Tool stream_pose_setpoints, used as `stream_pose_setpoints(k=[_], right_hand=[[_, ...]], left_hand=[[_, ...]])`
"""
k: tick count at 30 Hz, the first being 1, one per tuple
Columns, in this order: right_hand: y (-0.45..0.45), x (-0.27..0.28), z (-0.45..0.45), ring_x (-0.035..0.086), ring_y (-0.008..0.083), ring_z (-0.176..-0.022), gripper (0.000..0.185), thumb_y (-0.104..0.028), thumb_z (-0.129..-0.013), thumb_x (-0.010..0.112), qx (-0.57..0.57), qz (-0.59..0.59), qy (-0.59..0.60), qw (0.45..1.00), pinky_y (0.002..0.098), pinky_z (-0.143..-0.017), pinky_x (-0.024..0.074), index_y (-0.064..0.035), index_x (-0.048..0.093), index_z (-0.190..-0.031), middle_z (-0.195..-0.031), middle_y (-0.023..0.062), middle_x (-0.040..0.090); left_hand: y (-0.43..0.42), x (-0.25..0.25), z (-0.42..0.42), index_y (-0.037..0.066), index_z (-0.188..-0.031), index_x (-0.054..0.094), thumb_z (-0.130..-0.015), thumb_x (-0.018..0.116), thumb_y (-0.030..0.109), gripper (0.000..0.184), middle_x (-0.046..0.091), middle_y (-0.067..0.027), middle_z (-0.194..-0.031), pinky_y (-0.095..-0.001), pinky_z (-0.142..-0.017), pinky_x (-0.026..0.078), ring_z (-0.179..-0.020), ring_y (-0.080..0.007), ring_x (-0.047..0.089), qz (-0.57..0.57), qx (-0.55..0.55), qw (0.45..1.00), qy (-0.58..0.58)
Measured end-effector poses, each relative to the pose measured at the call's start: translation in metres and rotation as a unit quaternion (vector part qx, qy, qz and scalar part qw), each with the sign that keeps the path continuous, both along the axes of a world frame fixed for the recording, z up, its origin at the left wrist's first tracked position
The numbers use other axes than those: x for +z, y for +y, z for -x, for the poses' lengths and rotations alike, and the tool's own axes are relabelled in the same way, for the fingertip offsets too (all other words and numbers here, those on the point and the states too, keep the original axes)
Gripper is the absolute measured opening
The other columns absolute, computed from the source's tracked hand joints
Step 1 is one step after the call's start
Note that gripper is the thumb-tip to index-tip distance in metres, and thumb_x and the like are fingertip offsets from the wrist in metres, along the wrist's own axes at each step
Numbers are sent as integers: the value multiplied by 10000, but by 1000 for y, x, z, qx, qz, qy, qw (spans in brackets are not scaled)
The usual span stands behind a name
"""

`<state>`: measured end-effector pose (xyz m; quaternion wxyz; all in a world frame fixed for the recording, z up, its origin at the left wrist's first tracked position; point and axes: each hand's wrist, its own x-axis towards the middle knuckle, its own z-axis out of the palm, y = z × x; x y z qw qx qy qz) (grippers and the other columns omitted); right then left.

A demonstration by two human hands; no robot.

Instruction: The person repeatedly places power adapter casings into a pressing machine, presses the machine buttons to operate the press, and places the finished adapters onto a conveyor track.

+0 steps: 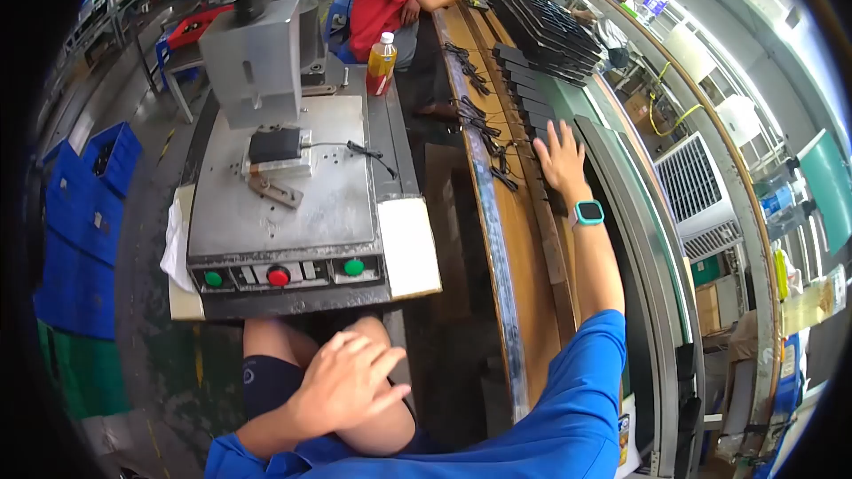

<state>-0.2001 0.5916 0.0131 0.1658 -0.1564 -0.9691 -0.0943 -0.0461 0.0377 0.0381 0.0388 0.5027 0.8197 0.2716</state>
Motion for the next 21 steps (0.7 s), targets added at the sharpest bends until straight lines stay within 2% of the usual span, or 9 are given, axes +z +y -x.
stream_pose_setpoints(k=[5,6,8,10,11,12,14,19,21], right_hand=[[44,20,135,291,395,-1508,759,-573,-987,534,40,-38,31,998,608,-1180,276,-112,367,-1567,-1651,203,278],[48,19,157,293,386,-1510,768,-571,-983,541,39,-51,22,998,607,-1176,286,-99,369,-1563,-1650,203,280],[64,11,201,269,370,-1526,776,-579,-987,529,48,-29,40,998,621,-1177,279,-89,363,-1565,-1663,192,257],[71,-7,226,219,339,-1552,806,-611,-994,477,0,6,10,1000,637,-1191,243,-93,316,-1590,-1688,158,213],[62,-17,232,170,314,-1570,883,-671,-971,449,-59,66,-73,993,645,-1208,193,-99,257,-1616,-1707,119,174],[59,-21,228,153,295,-1576,949,-710,-937,456,-80,8,-106,991,625,-1224,165,-109,217,-1631,-1712,102,164],[69,-23,227,153,287,-1576,974,-722,-914,483,-53,37,-92,994,625,-1226,164,-105,235,-1626,-1709,101,176],[80,1,185,406,395,-1425,1031,-728,-858,589,55,100,-118,986,393,-1173,345,10,361,-1541,-1559,211,399],[76,-12,161,376,363,-1458,1029,-738,-848,592,59,69,-95,991,477,-1191,301,-9,372,-1540,-1569,187,401]], left_hand=[[27,2,15,70,-1164,684,-900,678,431,447,704,-64,-1004,-382,-949,450,-1017,-225,661,-21,-73,993,-85],[34,-4,14,65,-1200,667,-905,674,436,474,694,-59,-1028,-377,-950,447,-1020,-230,656,-17,-82,992,-99],[42,9,16,4,-1195,640,-847,734,239,431,640,-109,-1063,-417,-958,448,-1052,-270,594,-34,-46,993,-100],[49,2,15,-2,-1199,641,-805,749,286,500,640,-126,-1054,-442,-986,434,-1050,-286,594,-38,-37,991,-122],[53,0,19,-5,-1201,642,-785,756,310,534,640,-134,-1049,-454,-1000,427,-1050,-294,593,-41,-34,990,-130],[56,-2,24,-4,-1202,642,-784,755,304,532,640,-132,-1047,-453,-1001,429,-1049,-293,594,-37,-29,991,-128],[63,-1,24,-3,-1204,643,-781,753,294,528,642,-128,-1043,-450,-1001,434,-1047,-290,595,-33,-30,990,-137],[68,3,18,-7,-1205,637,-801,741,303,520,636,-131,-1033,-445,-999,437,-1034,-289,596,-46,-68,988,-129],[68,8,13,-2,-1207,632,-810,741,305,513,633,-131,-1030,-439,-1003,432,-1034,-289,593,-36,-87,988,-123]])
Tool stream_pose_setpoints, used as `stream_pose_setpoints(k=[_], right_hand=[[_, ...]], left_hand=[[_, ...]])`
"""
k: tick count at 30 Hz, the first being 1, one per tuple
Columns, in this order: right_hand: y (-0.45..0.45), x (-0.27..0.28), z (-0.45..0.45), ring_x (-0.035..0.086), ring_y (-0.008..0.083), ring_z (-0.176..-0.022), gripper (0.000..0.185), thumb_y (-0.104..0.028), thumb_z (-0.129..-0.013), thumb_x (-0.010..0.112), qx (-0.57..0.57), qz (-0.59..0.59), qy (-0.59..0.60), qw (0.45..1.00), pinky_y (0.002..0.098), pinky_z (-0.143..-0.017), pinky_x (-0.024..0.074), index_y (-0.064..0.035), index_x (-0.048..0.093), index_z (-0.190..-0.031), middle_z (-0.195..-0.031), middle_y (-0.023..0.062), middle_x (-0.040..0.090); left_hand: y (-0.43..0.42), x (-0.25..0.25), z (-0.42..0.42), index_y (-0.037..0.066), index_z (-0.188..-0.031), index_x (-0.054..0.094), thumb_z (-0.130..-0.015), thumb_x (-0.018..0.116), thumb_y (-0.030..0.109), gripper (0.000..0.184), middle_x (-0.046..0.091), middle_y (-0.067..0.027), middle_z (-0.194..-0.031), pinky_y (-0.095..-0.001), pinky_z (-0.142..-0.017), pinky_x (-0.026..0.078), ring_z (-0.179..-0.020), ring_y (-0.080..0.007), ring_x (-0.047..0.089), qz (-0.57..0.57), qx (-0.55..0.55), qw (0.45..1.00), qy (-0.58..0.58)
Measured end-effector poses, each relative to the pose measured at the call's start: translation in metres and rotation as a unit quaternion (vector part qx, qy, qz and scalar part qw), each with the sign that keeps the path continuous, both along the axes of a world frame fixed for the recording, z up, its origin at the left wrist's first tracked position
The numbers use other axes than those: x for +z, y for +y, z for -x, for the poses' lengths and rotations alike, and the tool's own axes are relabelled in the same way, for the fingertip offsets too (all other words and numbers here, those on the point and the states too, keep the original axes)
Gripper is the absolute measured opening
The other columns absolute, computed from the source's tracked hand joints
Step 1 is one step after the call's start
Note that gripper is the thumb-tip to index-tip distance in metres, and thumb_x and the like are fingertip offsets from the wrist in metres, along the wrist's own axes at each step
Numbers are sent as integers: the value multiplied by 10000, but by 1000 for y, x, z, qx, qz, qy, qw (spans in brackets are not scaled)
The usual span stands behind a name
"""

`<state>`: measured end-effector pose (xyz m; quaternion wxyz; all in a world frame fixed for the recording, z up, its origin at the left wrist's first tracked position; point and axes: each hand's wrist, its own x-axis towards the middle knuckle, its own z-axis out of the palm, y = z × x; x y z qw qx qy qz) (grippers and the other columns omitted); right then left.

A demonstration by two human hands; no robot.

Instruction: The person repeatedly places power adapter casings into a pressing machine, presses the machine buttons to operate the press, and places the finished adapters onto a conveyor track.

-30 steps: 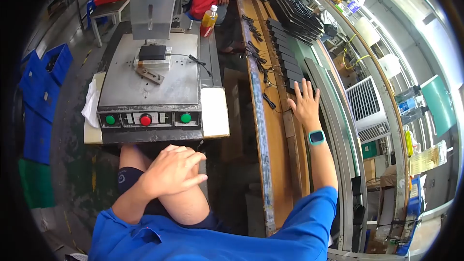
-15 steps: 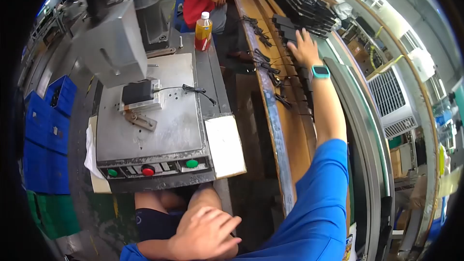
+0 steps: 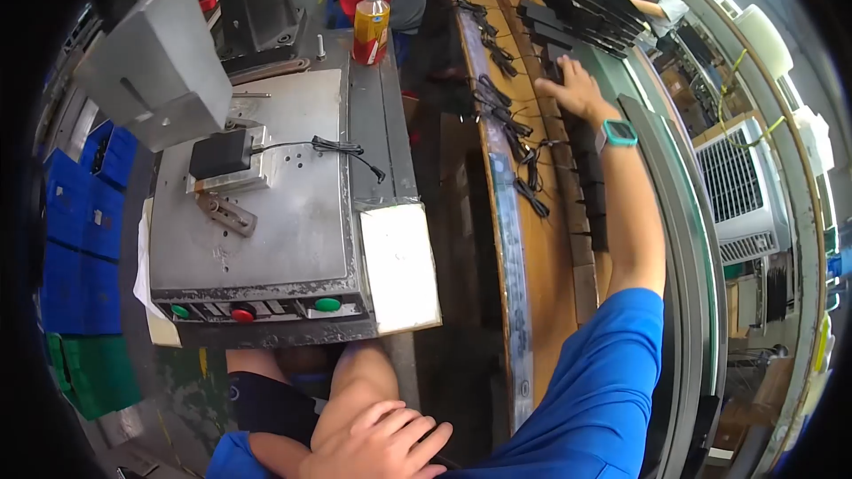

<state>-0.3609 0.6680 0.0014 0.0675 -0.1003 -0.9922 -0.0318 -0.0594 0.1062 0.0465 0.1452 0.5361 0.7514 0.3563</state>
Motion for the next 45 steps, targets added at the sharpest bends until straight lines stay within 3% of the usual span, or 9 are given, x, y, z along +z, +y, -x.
stream_pose_setpoints(k=[3,9,13,17,21,28,31,39,45], right_hand=[[-20,4,-35,348,321,-1487,1013,-751,-840,592,0,8,11,1000,567,-1201,244,-43,387,-1535,-1577,148,410],[-28,-2,-36,348,320,-1488,912,-685,-901,571,-19,-16,72,997,560,-1184,273,-43,400,-1525,-1601,149,374],[-11,-6,3,297,302,-1520,840,-621,-946,556,-12,-74,195,978,580,-1177,276,-34,402,-1527,-1641,155,325],[0,2,38,168,267,-1574,959,-753,-914,477,-80,9,2,997,629,-1214,182,-109,306,-1604,-1698,74,229],[57,-5,56,291,309,-1513,932,-765,-897,488,17,86,-23,996,642,-1188,211,-121,391,-1563,-1601,136,388],[-14,2,-68,363,318,-1460,709,-648,-968,471,-6,25,47,999,601,-1150,283,-137,494,-1459,-1522,110,470],[-27,-4,-119,381,309,-1455,658,-591,-993,467,8,21,58,998,592,-1157,281,-128,484,-1461,-1532,114,466],[-69,0,-235,389,291,-1454,624,-523,-990,501,13,11,68,998,588,-1163,283,-119,474,-1465,-1513,103,484],[-83,-1,-298,410,310,-1437,593,-484,-1010,521,72,3,100,992,518,-1131,335,-110,479,-1468,-1506,127,487]], left_hand=[[-3,3,-8,9,-1202,626,-824,738,312,497,628,-125,-1029,-428,-1006,423,-1034,-288,587,14,-5,1000,20],[1,-13,-17,59,-1223,654,-909,670,436,490,681,-59,-1067,-373,-956,445,-1033,-234,647,37,-25,995,92],[9,-4,-17,11,-1163,634,-839,728,314,454,615,-116,-1002,-413,-937,429,-1002,-288,578,15,-16,999,35],[22,-5,-10,17,-1119,651,-834,733,326,429,623,-103,-970,-395,-917,431,-970,-263,585,19,-16,999,44],[24,-6,-1,17,-1148,652,-835,733,344,460,634,-93,-986,-394,-952,429,-992,-257,591,24,-20,1000,-1],[29,7,-4,5,-1142,664,-909,709,311,387,625,-112,-1034,-374,-926,456,-1001,-261,601,41,-55,997,22],[27,0,-14,61,-1242,644,-897,680,432,508,671,-70,-1089,-381,-982,436,-1069,-239,630,86,-82,991,58],[5,7,-22,67,-1119,644,-847,720,416,448,654,-82,-955,-385,-889,482,-973,-257,646,62,27,991,113],[-23,4,-23,18,-1155,659,-849,719,331,442,682,-143,-1042,-433,-938,466,-1021,-321,636,78,115,986,88]])
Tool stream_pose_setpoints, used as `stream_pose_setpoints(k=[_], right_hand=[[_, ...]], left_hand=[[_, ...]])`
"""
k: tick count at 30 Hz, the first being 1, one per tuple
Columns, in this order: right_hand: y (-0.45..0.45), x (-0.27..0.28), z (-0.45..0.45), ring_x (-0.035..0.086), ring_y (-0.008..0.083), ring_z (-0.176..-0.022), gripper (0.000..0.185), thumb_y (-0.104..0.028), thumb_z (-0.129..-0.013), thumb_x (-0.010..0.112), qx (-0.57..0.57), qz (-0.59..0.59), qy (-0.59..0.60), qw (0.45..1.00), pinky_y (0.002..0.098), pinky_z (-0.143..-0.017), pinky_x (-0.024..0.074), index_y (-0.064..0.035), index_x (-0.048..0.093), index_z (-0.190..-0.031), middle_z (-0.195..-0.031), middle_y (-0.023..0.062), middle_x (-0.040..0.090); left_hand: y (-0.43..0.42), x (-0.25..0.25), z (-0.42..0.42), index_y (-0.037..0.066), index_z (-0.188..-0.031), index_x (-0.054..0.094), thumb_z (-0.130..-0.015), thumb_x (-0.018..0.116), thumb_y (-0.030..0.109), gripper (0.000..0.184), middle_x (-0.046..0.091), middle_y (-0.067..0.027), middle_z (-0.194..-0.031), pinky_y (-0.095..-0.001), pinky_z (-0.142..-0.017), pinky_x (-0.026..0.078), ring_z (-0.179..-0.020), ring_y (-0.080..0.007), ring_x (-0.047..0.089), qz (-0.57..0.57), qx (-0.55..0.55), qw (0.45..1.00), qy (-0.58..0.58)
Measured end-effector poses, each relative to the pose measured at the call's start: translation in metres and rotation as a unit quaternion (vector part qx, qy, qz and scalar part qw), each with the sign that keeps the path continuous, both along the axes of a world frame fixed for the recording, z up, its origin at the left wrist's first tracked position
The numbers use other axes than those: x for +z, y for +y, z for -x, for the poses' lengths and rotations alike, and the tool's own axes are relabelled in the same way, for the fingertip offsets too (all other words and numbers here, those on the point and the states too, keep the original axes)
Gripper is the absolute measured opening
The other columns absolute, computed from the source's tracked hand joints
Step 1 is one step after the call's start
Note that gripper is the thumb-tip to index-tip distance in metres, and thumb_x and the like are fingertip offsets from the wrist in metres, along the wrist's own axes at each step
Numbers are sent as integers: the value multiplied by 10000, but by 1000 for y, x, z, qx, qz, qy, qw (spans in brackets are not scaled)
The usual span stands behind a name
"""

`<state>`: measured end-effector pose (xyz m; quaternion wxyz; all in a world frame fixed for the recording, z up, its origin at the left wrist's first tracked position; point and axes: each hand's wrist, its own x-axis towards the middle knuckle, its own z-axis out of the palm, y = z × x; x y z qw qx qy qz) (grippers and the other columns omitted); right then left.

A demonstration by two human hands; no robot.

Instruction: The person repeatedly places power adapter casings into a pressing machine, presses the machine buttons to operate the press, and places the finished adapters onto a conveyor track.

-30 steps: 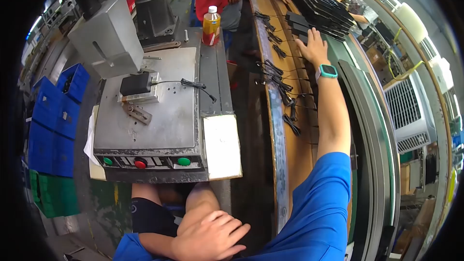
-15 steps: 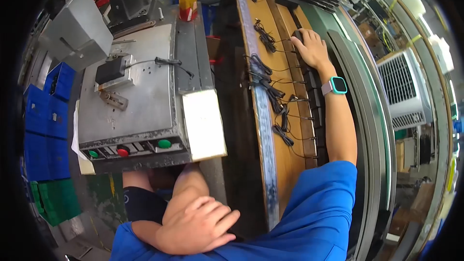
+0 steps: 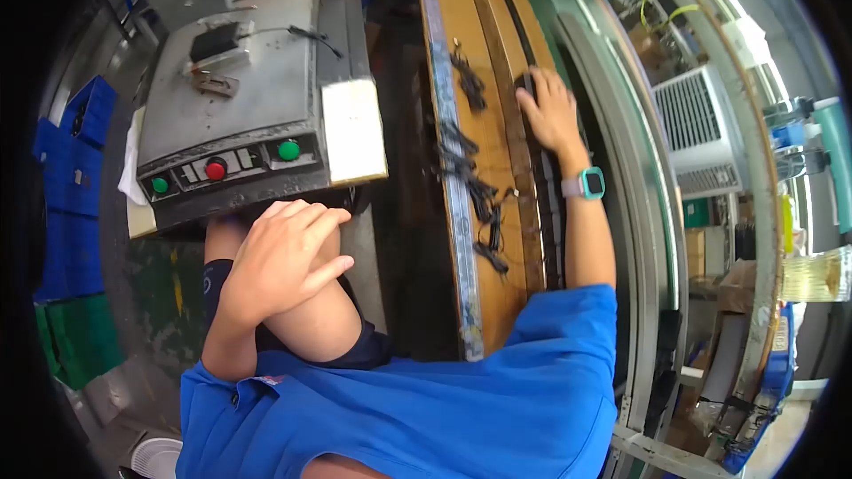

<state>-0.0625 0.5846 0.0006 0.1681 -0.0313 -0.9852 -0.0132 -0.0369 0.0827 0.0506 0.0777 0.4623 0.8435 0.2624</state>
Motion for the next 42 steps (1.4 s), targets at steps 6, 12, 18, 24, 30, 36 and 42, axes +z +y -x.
stream_pose_setpoints(k=[6,12,18,24,30,36,42], right_hand=[[-21,9,-22,423,343,-1432,573,-451,-1001,556,-4,23,8,1000,496,-1137,348,-96,519,-1449,-1515,157,485],[-56,61,-87,510,433,-1304,459,-300,-926,713,-60,-3,85,995,478,-1076,432,-59,623,-1306,-1364,220,568],[-117,112,-257,506,437,-1321,982,-534,-723,869,-431,175,-214,859,517,-1085,444,92,510,-1390,-1359,306,545],[-147,20,-309,524,466,-1284,1154,-466,-583,937,-458,149,-32,876,458,-1083,446,131,391,-1407,-1375,363,480],[-224,115,-322,598,379,-1131,821,-246,-670,896,-379,-21,231,896,430,-952,533,52,459,-1299,-1249,211,511],[-269,237,-314,669,325,-972,889,-34,-836,809,-27,121,505,854,410,-797,646,-216,238,-1492,-1320,245,497],[-290,204,-214,658,324,-1073,979,-145,-807,875,58,189,316,928,374,-773,630,-195,253,-1561,-1379,235,519]], left_hand=[[-34,-14,-2,19,-1134,662,-862,706,315,405,687,-141,-1050,-429,-950,467,-1023,-320,637,-59,49,996,33],[-39,-18,-4,38,-1087,672,-849,729,330,381,682,-119,-984,-426,-946,464,-1010,-302,636,-73,18,996,54],[-49,-13,-5,44,-1090,677,-846,733,329,379,682,-121,-997,-430,-950,460,-1038,-302,634,-40,16,996,78],[-62,-20,8,22,-1095,696,-838,737,291,374,701,-124,-1044,-438,-936,458,-1032,-310,626,-74,-56,993,68],[-71,-22,8,22,-1062,706,-834,734,261,332,702,-119,-1052,-438,-974,453,-1057,-315,626,-140,-54,986,79],[-105,-44,18,41,-1059,668,-810,720,180,290,663,-126,-1208,-441,-1065,416,-1236,-344,584,-281,-84,955,-33],[-156,-84,187,32,-1190,614,-882,767,110,353,635,-58,-1215,-338,-841,556,-1062,-180,635,-381,198,897,-102]])
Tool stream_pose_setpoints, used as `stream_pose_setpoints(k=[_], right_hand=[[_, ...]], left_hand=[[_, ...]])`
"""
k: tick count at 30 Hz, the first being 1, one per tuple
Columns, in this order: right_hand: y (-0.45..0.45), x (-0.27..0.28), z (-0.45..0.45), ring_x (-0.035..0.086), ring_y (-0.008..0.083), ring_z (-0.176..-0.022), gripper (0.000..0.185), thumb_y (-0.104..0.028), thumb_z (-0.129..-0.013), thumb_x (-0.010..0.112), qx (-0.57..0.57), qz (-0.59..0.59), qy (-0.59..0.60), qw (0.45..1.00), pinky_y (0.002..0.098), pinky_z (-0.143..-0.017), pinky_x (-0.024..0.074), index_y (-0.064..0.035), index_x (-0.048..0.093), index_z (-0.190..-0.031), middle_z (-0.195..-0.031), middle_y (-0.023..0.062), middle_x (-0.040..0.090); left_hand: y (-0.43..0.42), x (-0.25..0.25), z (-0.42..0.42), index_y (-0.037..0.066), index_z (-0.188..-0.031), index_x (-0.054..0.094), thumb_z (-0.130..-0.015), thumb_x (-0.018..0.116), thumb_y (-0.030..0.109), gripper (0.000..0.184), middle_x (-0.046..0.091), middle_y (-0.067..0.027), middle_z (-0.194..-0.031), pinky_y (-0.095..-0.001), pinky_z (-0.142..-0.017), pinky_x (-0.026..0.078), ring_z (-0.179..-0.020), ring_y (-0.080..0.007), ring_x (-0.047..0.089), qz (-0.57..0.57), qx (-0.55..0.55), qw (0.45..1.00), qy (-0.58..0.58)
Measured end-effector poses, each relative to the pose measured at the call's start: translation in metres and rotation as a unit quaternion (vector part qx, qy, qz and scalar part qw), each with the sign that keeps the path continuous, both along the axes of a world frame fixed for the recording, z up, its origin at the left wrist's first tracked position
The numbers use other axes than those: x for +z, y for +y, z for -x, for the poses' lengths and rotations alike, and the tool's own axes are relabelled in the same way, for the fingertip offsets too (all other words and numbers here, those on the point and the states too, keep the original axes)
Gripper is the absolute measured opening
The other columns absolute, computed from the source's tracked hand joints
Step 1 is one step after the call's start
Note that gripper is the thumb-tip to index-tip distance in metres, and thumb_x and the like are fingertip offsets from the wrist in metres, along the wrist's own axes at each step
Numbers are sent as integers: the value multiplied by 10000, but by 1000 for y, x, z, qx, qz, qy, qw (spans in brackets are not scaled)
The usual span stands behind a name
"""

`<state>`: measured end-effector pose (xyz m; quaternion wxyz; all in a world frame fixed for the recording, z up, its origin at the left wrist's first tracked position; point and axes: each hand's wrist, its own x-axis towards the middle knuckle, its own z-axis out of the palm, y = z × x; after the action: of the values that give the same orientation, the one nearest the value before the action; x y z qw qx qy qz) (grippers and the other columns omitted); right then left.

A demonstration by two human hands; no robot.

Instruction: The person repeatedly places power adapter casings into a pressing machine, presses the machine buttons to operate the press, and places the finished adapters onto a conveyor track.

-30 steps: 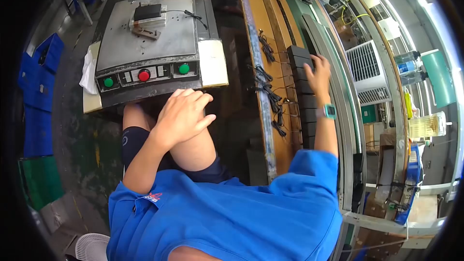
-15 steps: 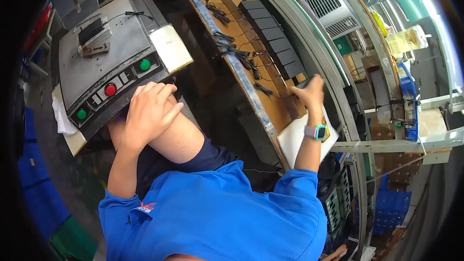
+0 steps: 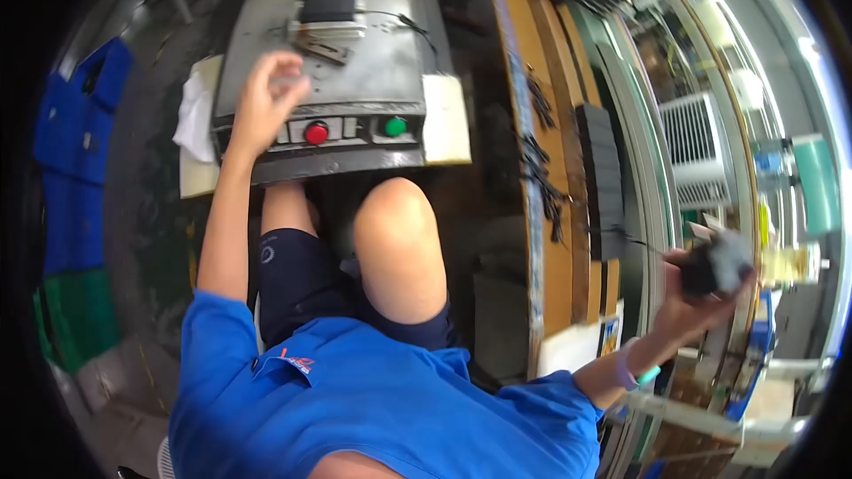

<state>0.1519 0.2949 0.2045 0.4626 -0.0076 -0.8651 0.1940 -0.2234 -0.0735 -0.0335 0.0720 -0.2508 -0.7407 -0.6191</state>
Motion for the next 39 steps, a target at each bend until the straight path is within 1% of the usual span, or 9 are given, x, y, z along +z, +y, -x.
stream_pose_setpoints(k=[2,6,14,19,22,29,33,35,39], right_hand=[[1,-50,48,615,286,-1181,1010,-126,-740,920,17,88,-98,991,373,-918,592,-67,317,-1549,-1404,169,523],[-23,-97,168,593,180,-1076,660,-19,-723,866,154,124,-224,954,314,-953,484,36,546,-1298,-1145,114,625],[-19,-190,364,564,224,-1137,597,-123,-867,790,272,202,-203,918,326,-1005,442,42,501,-1362,-1187,130,564],[-57,-228,469,576,291,-1112,596,-193,-879,795,319,92,-207,920,349,-989,450,14,524,-1368,-1179,169,565],[-91,-218,498,568,359,-1148,674,-242,-887,768,356,-120,-136,917,448,-961,454,-121,495,-1491,-1275,162,585],[-122,-213,505,487,384,-1332,592,-458,-1021,541,290,-272,-271,877,545,-1052,438,-324,386,-1576,-1468,185,488],[-104,-174,422,312,437,-1478,1050,-570,-806,771,176,-295,-395,852,611,-1093,399,-249,215,-1637,-1605,234,306],[-91,-162,363,227,451,-1518,1304,-561,-616,904,192,-254,-574,754,663,-1138,331,-253,166,-1646,-1667,206,194],[-70,-243,306,213,397,-1540,1269,-378,-565,948,124,-284,-395,865,763,-1114,265,-180,265,-1616,-1645,197,254]], left_hand=[[0,-7,70,52,-1076,642,-787,853,217,395,697,-74,-1109,-353,-836,557,-982,-239,669,30,135,989,47],[12,-41,178,64,-1399,451,-707,911,289,861,667,-121,-1287,-405,-1073,446,-1242,-295,596,141,67,972,174],[-15,4,152,80,-1508,376,-787,849,192,869,642,-130,-1281,-389,-1096,422,-1239,-247,574,-123,-136,981,-72],[-52,-1,19,146,-1559,330,-914,744,332,790,563,-167,-1329,-477,-1071,478,-1291,-301,547,-517,-208,799,-224],[-74,-6,-62,315,-1573,327,-1090,410,468,513,554,-161,-1295,-485,-938,543,-1117,-271,594,-578,-170,708,-368],[-86,-28,-101,156,-1423,439,-970,624,170,490,600,-141,-1131,-378,-813,551,-990,-241,624,-300,25,860,-412],[-87,-42,-75,79,-1302,521,-770,709,-3,570,614,-125,-1224,-364,-1017,464,-1142,-275,617,121,123,977,-129],[-88,-49,-64,77,-1317,511,-758,712,0,600,597,-129,-1262,-371,-1036,445,-1194,-280,586,149,132,976,-93],[-97,-65,-56,84,-1319,510,-744,707,-31,619,576,-97,-1210,-352,-993,468,-1071,-237,591,57,96,989,-95]])
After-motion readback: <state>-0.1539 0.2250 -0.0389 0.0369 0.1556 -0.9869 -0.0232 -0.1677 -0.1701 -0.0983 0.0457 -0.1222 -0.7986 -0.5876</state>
